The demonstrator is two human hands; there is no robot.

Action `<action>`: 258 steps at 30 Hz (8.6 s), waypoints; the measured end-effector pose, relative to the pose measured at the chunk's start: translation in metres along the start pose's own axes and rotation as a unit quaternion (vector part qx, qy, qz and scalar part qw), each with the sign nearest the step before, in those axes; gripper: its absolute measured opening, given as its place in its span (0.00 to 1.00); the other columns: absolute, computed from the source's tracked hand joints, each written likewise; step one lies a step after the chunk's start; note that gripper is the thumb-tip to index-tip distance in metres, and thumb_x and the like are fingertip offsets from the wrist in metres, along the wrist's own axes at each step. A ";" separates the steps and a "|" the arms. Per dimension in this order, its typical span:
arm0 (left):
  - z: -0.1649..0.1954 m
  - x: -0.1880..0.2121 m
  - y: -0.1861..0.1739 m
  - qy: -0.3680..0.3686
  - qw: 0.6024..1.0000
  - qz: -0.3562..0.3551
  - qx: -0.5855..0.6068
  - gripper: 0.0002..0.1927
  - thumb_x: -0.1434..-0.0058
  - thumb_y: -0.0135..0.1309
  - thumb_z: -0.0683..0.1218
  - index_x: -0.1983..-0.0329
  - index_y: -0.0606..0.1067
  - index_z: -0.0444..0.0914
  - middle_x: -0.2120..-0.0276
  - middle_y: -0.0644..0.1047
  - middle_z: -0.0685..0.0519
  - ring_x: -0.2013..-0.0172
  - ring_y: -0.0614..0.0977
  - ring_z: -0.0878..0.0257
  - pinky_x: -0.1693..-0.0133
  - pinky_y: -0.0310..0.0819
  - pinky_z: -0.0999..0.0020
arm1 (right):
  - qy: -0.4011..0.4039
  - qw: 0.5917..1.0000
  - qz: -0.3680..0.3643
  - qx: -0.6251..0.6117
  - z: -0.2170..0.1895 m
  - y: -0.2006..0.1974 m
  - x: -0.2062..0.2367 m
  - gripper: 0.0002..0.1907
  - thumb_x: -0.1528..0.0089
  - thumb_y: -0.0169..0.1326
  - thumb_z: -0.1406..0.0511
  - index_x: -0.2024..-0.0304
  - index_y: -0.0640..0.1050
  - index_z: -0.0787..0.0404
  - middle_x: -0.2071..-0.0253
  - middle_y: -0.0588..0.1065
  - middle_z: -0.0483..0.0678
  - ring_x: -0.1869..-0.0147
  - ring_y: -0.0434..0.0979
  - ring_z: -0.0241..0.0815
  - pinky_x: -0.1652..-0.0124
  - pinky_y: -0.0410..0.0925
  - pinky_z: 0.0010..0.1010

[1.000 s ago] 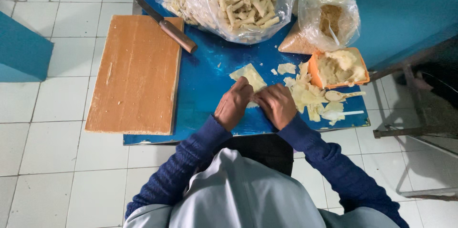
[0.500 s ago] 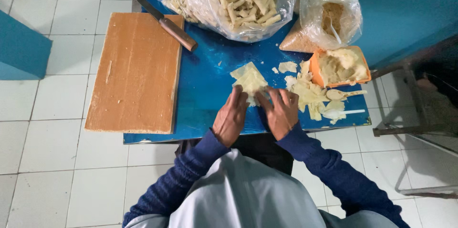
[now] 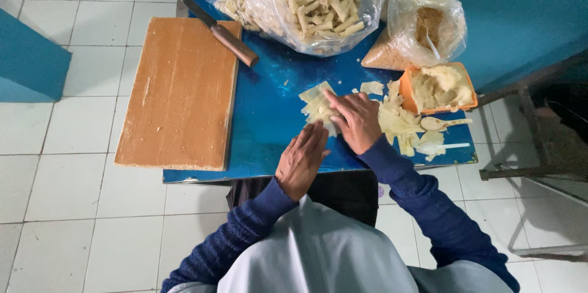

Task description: The person sits at a table folding small flat dough sheets by hand, pressing each folded piece and placing it in a row on the table. They occasionally scoop brown powder from a plastic bag with a spoon and add it to a container of dough pieces, working through the sheets one at a time.

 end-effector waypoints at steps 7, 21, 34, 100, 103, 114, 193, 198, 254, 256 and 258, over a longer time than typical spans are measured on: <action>0.005 -0.003 0.000 0.003 1.000 -0.006 -0.019 0.27 0.38 0.58 0.48 0.35 0.70 0.41 0.36 0.69 0.43 0.36 0.70 0.46 0.40 0.67 0.53 | 0.018 0.990 0.036 -0.136 0.004 -0.018 -0.019 0.29 0.38 0.61 0.69 0.34 0.71 0.52 0.62 0.78 0.43 0.57 0.76 0.42 0.54 0.68 0.35; 0.004 -0.008 -0.005 -0.010 0.999 -0.026 -0.032 0.24 0.37 0.56 0.51 0.37 0.71 0.46 0.37 0.68 0.45 0.37 0.70 0.48 0.42 0.68 0.54 | -0.064 0.937 0.148 -0.309 0.051 -0.154 -0.159 0.05 0.23 0.49 0.72 0.46 0.72 0.67 0.43 0.79 0.54 0.39 0.82 0.40 0.43 0.74 0.28; 0.006 -0.009 -0.011 -0.018 0.999 -0.036 -0.023 0.23 0.36 0.56 0.49 0.37 0.72 0.45 0.37 0.68 0.44 0.38 0.70 0.46 0.43 0.68 0.52 | 0.217 0.941 0.012 0.258 0.146 -0.126 -0.035 0.09 0.38 0.64 0.56 0.62 0.84 0.51 0.64 0.81 0.53 0.62 0.81 0.58 0.62 0.71 0.49; -0.021 -0.032 -0.017 -0.094 0.966 0.040 0.238 0.20 0.44 0.57 0.32 0.49 0.68 0.33 0.55 0.74 0.42 0.58 0.81 0.48 0.58 0.78 0.59 | -0.011 0.986 0.165 0.016 0.024 -0.067 0.079 0.09 0.39 0.61 0.74 0.57 0.82 0.59 0.59 0.76 0.48 0.54 0.77 0.48 0.55 0.70 0.37; -0.023 -0.032 -0.019 -0.089 0.966 0.013 0.241 0.22 0.46 0.58 0.32 0.48 0.68 0.34 0.54 0.74 0.43 0.58 0.81 0.49 0.57 0.78 0.59 | 0.043 0.978 0.206 -0.012 0.037 -0.087 0.081 0.07 0.35 0.59 0.73 0.55 0.81 0.60 0.58 0.77 0.50 0.53 0.78 0.48 0.53 0.71 0.37; -0.022 -0.034 -0.020 -0.032 0.986 0.008 0.165 0.21 0.45 0.58 0.33 0.50 0.68 0.35 0.54 0.75 0.45 0.52 0.76 0.45 0.52 0.73 0.55 | 0.067 0.943 0.283 0.159 0.131 -0.143 0.013 0.09 0.30 0.59 0.72 0.47 0.80 0.62 0.52 0.77 0.52 0.44 0.74 0.50 0.46 0.68 0.42; -0.018 -0.025 -0.018 -0.045 0.969 -0.061 0.235 0.02 0.37 0.52 0.36 0.64 0.71 0.32 0.61 0.68 0.42 0.59 0.76 0.43 0.60 0.70 0.54 | -0.060 0.994 0.033 -0.084 -0.030 -0.006 0.055 0.05 0.38 0.61 0.67 0.61 0.81 0.61 0.61 0.77 0.49 0.55 0.76 0.52 0.55 0.69 0.40; -0.026 -0.029 -0.018 -0.033 0.966 -0.059 0.248 0.02 0.38 0.53 0.35 0.63 0.72 0.33 0.60 0.70 0.43 0.59 0.78 0.44 0.62 0.72 0.55 | -0.021 0.993 0.010 -0.116 -0.015 0.003 0.048 0.05 0.41 0.60 0.69 0.62 0.82 0.59 0.63 0.77 0.49 0.55 0.75 0.52 0.55 0.70 0.41; -0.036 -0.044 -0.017 -0.101 0.991 0.091 0.009 0.11 0.46 0.61 0.41 0.64 0.71 0.35 0.61 0.70 0.47 0.59 0.75 0.48 0.58 0.72 0.53 | -0.125 0.938 0.199 -0.255 0.035 -0.147 -0.120 0.16 0.30 0.48 0.80 0.39 0.74 0.76 0.44 0.75 0.57 0.42 0.79 0.46 0.46 0.73 0.31; -0.035 -0.045 -0.016 -0.105 0.990 0.092 0.013 0.10 0.46 0.60 0.41 0.65 0.71 0.36 0.62 0.69 0.47 0.59 0.75 0.48 0.59 0.72 0.53 | -0.050 0.958 0.189 -0.208 0.061 -0.158 -0.105 0.09 0.25 0.52 0.77 0.43 0.78 0.71 0.47 0.78 0.54 0.46 0.81 0.41 0.47 0.76 0.29; -0.033 -0.046 -0.016 -0.093 0.991 0.095 0.004 0.09 0.45 0.59 0.41 0.65 0.71 0.36 0.62 0.69 0.47 0.59 0.75 0.49 0.59 0.72 0.54 | 0.002 0.976 0.175 -0.130 0.091 -0.168 -0.083 0.06 0.23 0.54 0.75 0.47 0.81 0.68 0.49 0.80 0.51 0.49 0.83 0.38 0.49 0.77 0.28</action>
Point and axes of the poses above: each hand's wrist, its own x-axis away from the middle knuckle, its own y-axis out of the palm, z = x × y, the point moved 5 cm from there along -x, towards the middle knuckle
